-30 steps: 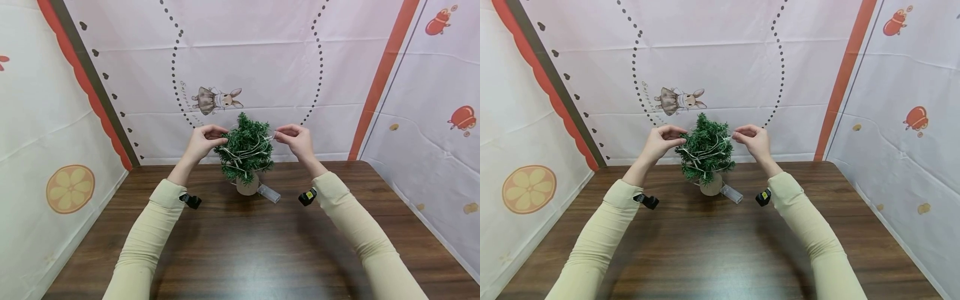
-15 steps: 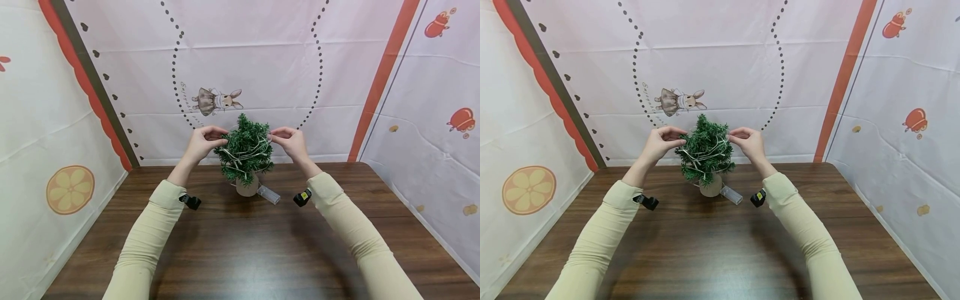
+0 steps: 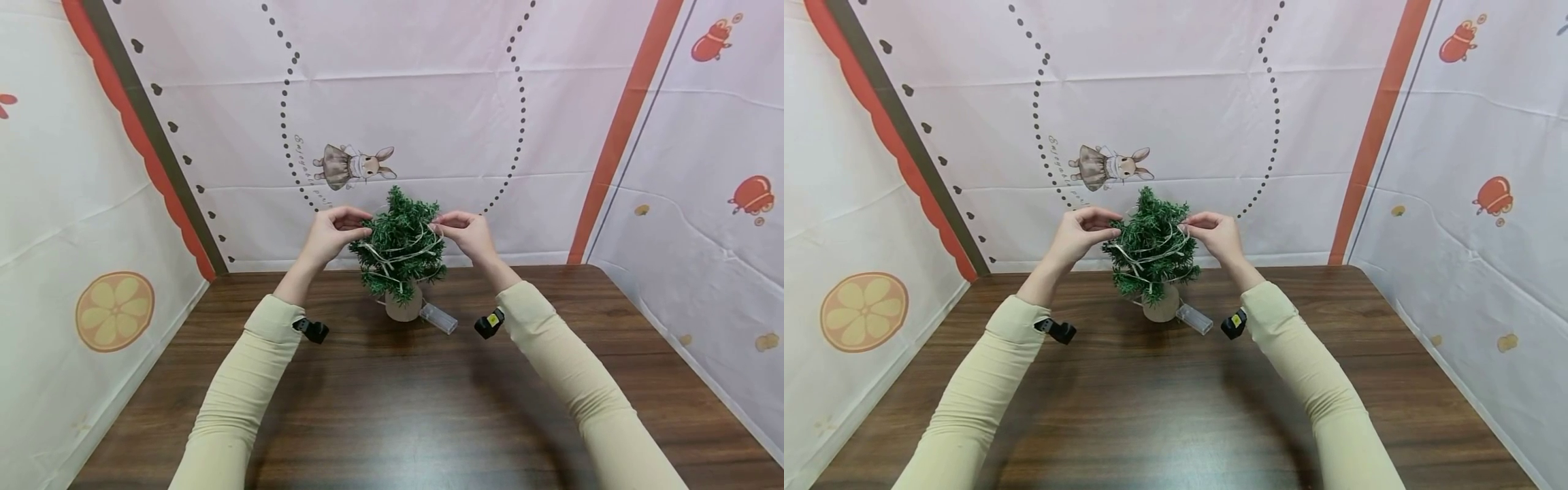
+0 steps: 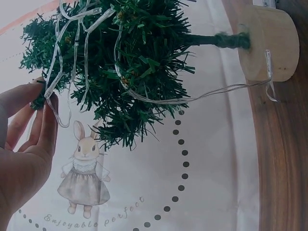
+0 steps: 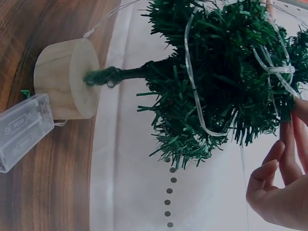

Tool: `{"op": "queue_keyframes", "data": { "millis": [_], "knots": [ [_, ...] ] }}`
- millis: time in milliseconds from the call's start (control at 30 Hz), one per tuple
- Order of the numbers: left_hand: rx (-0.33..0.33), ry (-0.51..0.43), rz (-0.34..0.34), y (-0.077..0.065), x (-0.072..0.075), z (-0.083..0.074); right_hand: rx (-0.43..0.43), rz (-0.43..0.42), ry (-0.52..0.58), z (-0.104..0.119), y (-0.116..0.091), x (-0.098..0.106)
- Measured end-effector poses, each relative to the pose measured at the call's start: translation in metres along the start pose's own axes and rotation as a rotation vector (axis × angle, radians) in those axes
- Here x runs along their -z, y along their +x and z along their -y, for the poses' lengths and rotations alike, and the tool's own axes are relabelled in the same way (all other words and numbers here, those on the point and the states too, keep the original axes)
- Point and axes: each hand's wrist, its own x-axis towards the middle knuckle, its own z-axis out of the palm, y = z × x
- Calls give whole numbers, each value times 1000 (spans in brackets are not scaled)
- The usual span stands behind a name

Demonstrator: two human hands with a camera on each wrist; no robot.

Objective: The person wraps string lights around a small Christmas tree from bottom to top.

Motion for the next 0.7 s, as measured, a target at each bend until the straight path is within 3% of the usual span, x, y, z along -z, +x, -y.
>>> {"op": "queue_keyframes", "data": {
  "millis": [333, 600, 700],
  "knots": [
    [-5, -10, -8, 1, 1, 3, -105, 70, -98, 5, 0, -2],
    [19, -7, -1, 0, 0, -2, -105, 94, -143, 4, -2, 1],
    [24, -14, 6, -4, 0, -11, -86, 107, -136, 4, -2, 2]
  ]
}}
